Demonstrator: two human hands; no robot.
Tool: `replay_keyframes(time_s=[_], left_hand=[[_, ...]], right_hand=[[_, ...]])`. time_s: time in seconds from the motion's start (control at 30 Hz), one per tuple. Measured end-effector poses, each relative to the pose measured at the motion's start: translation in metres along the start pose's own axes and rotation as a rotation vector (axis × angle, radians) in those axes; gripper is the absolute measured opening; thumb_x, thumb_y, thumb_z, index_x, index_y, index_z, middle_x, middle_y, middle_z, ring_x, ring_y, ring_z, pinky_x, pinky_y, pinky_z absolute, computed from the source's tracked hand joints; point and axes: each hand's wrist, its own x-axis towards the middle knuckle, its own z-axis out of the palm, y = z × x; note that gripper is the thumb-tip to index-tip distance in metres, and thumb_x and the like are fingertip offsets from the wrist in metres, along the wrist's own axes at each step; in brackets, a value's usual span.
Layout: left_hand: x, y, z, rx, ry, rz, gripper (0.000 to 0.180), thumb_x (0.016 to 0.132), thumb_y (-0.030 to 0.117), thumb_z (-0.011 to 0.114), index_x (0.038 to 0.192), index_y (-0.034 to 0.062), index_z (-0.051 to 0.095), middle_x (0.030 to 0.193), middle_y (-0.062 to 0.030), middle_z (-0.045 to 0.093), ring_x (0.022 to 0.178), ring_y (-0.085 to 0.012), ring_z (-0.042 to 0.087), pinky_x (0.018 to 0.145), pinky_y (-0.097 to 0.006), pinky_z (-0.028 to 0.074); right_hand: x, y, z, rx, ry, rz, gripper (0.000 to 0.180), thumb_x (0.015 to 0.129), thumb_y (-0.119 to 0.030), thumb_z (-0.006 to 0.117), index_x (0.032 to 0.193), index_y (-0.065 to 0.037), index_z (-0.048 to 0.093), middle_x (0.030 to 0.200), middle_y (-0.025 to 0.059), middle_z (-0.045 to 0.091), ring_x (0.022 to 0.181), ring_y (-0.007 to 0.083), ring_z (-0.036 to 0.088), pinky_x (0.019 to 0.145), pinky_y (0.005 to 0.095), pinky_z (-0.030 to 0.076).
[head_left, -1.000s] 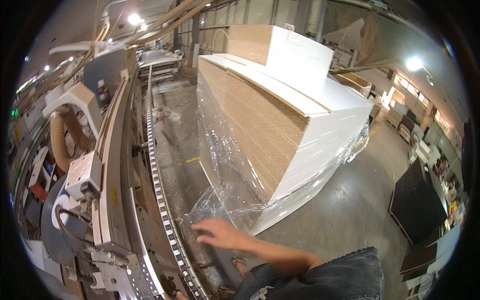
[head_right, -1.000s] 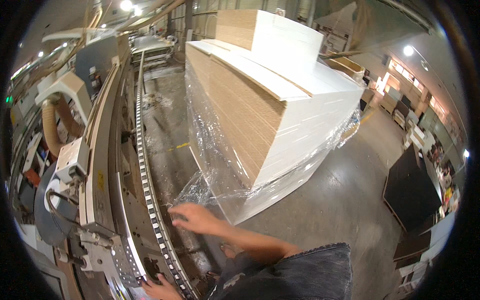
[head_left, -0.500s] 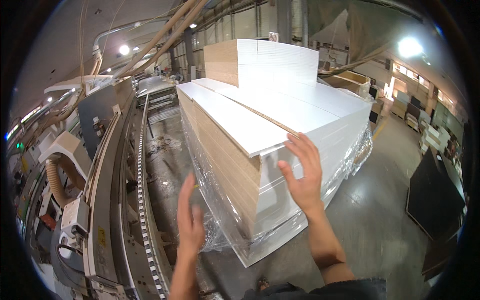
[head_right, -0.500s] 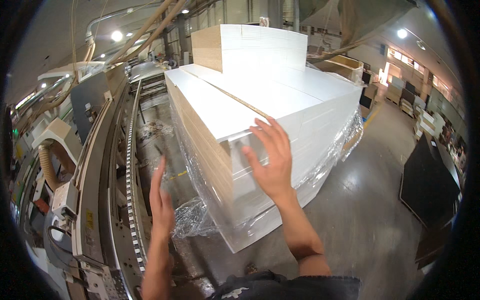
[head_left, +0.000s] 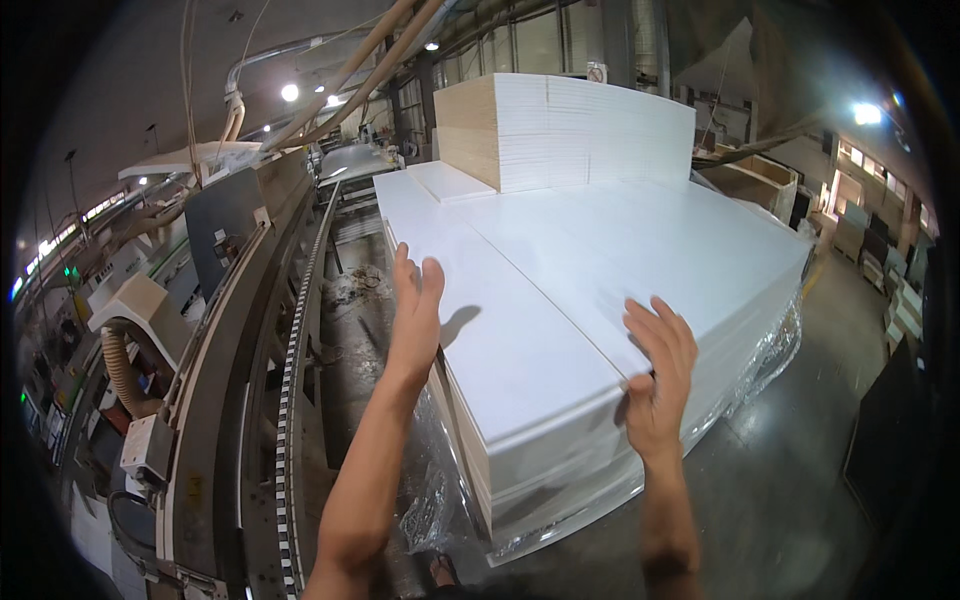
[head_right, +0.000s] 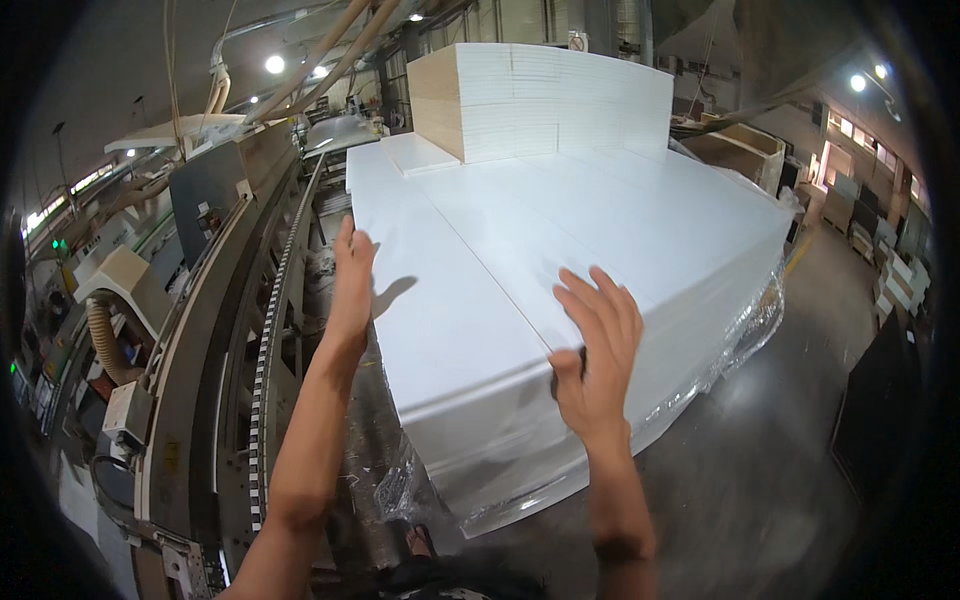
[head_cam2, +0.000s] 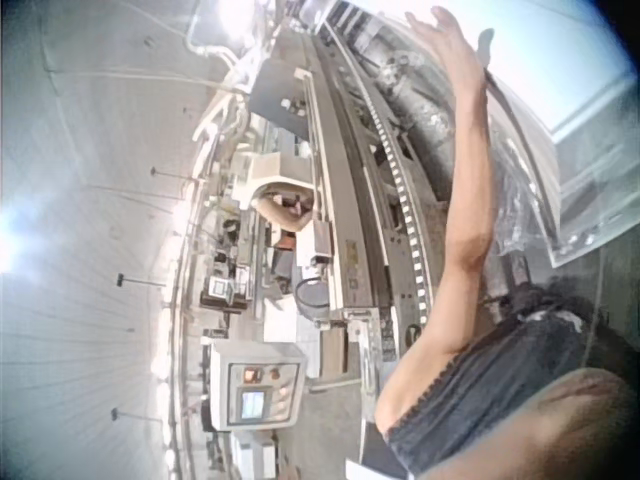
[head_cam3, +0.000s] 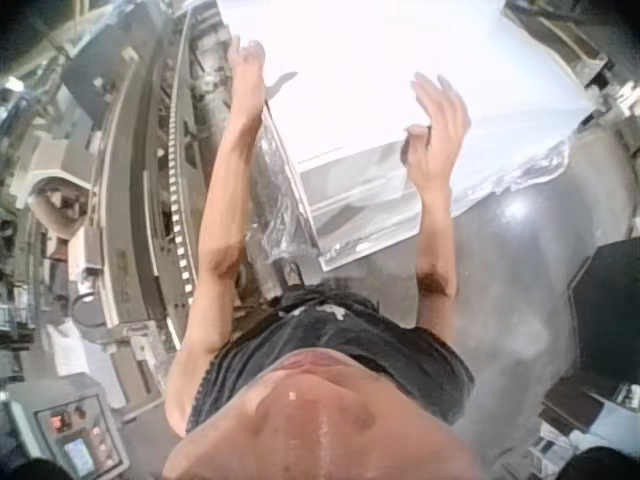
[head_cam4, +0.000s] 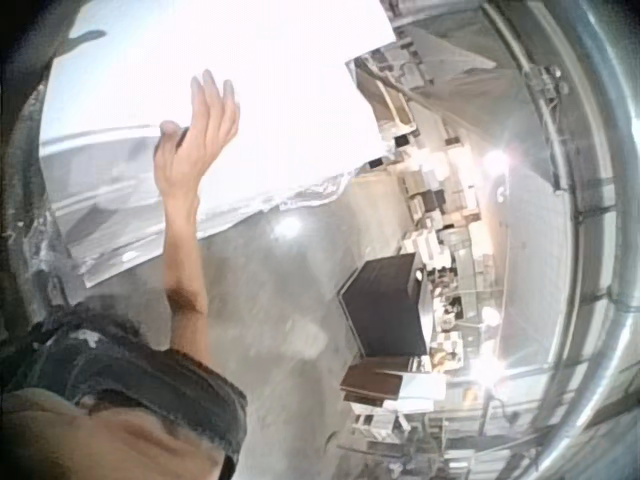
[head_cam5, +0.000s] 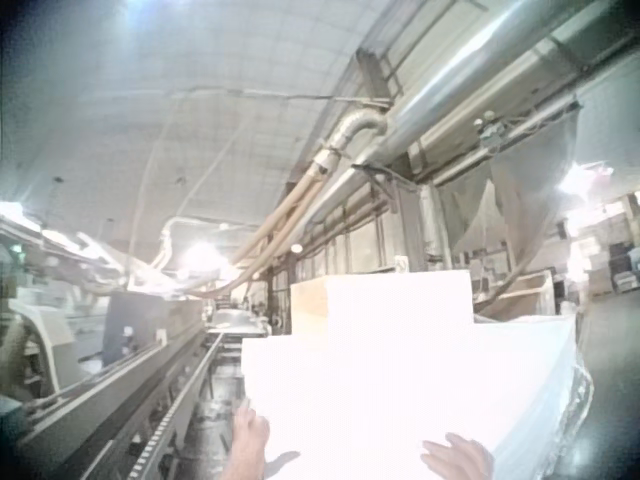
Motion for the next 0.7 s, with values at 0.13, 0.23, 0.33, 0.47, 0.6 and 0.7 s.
replay_keyframes(time_s=[0.13,0.23,0.33,0.47,0.6,0.7], left_hand=[[0.046,-0.027,-0.053,0.197,-0.121,0.204,0.085,0.101,0.057,0.060,0.158,-0.0006,0.036,0.160,-0.0295,0.038,0.148,-0.0398,0.039,0.121,-0.050,0.032],[0.166,-0.041,-0.073,0.660,-0.019,0.369,0.081,0.096,0.058,0.066,0.141,-0.0087,0.056,0.141,-0.0332,0.058,0.137,-0.0423,0.054,0.115,-0.047,0.041],[0.318,-0.069,-0.068,1.034,-0.207,0.042,0.098,0.099,0.077,0.040,0.142,-0.0100,0.056,0.142,-0.0331,0.058,0.135,-0.0454,0.054,0.116,-0.048,0.039],[0.430,-0.143,-0.060,0.965,-0.571,-0.139,0.104,0.098,0.082,0.034,0.143,-0.0091,0.056,0.153,-0.0320,0.049,0.144,-0.0428,0.046,0.116,-0.052,0.037],[0.431,-0.159,0.009,0.805,-0.502,-0.331,0.100,0.100,0.079,0.033,0.143,-0.0089,0.057,0.152,-0.0310,0.050,0.149,-0.0428,0.039,0.118,-0.056,0.031],[0.431,-0.148,0.008,0.666,-0.443,-0.401,0.109,0.095,0.082,0.043,0.157,-0.0072,0.033,0.164,-0.0298,0.032,0.153,-0.0452,0.028,0.120,-0.064,0.023]], right_hand=[[-0.005,0.008,0.002,-0.157,0.095,0.016,0.075,0.109,-0.060,0.025,0.110,-0.001,0.072,0.116,0.0146,0.074,0.113,0.0355,0.064,0.113,0.0547,0.035],[-0.013,0.006,0.013,-0.208,0.147,0.059,0.081,0.109,-0.062,0.018,0.103,-0.002,0.073,0.108,0.0148,0.075,0.102,0.0331,0.067,0.111,0.0556,0.036],[-0.011,0.006,0.022,-0.172,0.194,0.071,0.086,0.107,-0.066,0.013,0.097,-0.005,0.072,0.101,0.0129,0.074,0.098,0.0319,0.065,0.110,0.0564,0.036],[-0.013,0.013,0.031,-0.164,0.249,0.062,0.091,0.106,-0.070,0.009,0.092,-0.006,0.071,0.097,0.0121,0.074,0.097,0.0310,0.063,0.111,0.0560,0.035],[-0.019,0.014,0.027,-0.225,0.264,0.081,0.092,0.105,-0.072,0.008,0.090,-0.006,0.071,0.096,0.0119,0.074,0.097,0.0292,0.063,0.112,0.0555,0.034],[-0.020,0.012,0.028,-0.222,0.278,0.096,0.093,0.104,-0.074,0.008,0.087,-0.006,0.070,0.094,0.0114,0.073,0.096,0.0284,0.063,0.112,0.0553,0.034]])
